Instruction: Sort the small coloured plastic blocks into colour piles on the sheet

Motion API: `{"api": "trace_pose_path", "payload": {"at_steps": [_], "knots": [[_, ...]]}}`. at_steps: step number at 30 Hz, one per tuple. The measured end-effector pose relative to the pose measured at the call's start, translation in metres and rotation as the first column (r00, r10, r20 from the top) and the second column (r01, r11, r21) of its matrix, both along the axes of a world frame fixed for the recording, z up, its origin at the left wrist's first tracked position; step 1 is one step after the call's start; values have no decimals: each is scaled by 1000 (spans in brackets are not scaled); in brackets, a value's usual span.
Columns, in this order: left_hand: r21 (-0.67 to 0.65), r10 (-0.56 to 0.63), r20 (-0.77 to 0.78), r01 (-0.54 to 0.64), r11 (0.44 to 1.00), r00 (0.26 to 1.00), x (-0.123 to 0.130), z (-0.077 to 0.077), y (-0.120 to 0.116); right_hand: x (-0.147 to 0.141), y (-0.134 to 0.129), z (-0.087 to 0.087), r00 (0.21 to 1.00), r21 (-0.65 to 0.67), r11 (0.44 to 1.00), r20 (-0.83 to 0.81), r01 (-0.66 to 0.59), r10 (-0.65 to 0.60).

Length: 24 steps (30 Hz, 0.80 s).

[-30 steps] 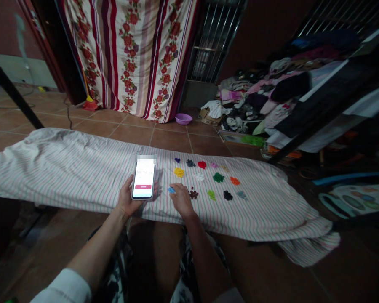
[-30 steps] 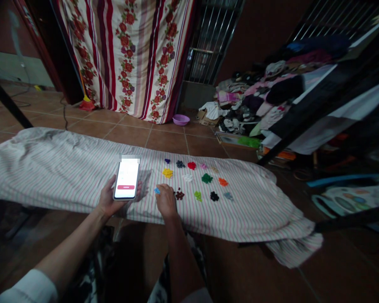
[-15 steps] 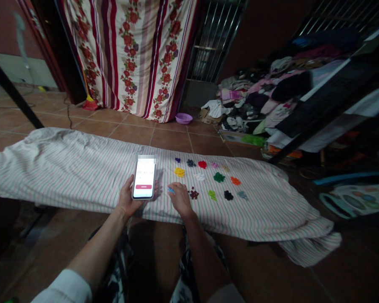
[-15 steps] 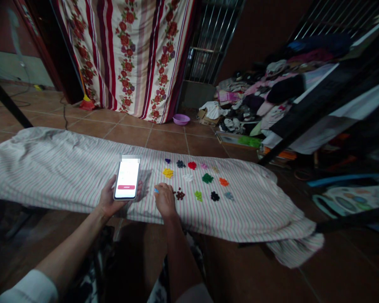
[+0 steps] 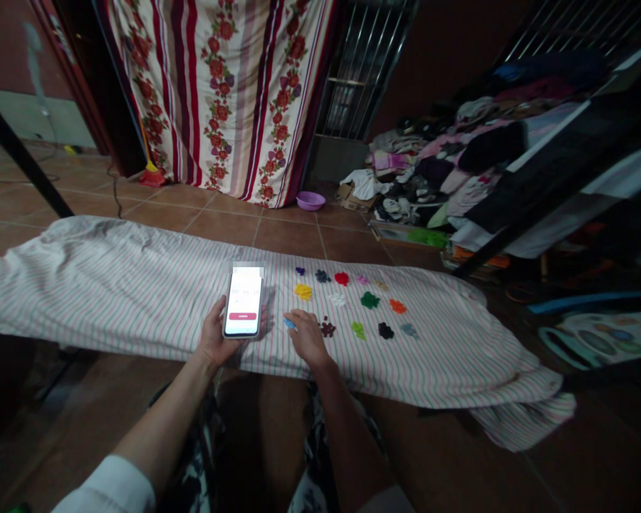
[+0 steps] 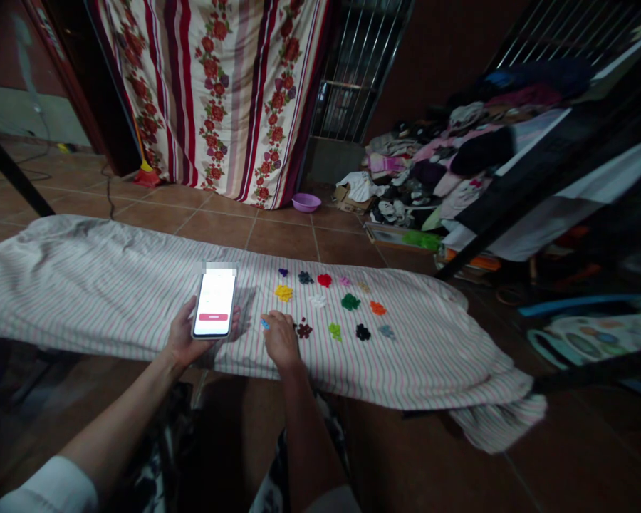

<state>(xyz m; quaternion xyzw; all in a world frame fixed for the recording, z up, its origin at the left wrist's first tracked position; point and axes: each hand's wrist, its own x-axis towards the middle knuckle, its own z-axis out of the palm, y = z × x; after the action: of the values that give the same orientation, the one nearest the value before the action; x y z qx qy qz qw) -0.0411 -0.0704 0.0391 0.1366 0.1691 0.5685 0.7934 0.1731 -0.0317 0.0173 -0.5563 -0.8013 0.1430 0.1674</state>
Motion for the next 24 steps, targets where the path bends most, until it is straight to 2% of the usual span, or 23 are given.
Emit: {"api": "trace_pose_path", "payload": {"at_steps": [7, 16, 24], "knots": [[-13, -14, -1, 14, 1000, 1000, 0, -1, 1, -4, -2, 3, 998, -9, 998, -27, 64, -64], [28, -70, 42, 69, 997, 997, 0, -11, 3, -9, -2, -3, 999, 63, 998, -13, -29, 30], [20, -59, 27, 58, 998, 998, 5, -10, 4, -2, -3, 0, 998, 57, 998, -58, 11, -8]]}}
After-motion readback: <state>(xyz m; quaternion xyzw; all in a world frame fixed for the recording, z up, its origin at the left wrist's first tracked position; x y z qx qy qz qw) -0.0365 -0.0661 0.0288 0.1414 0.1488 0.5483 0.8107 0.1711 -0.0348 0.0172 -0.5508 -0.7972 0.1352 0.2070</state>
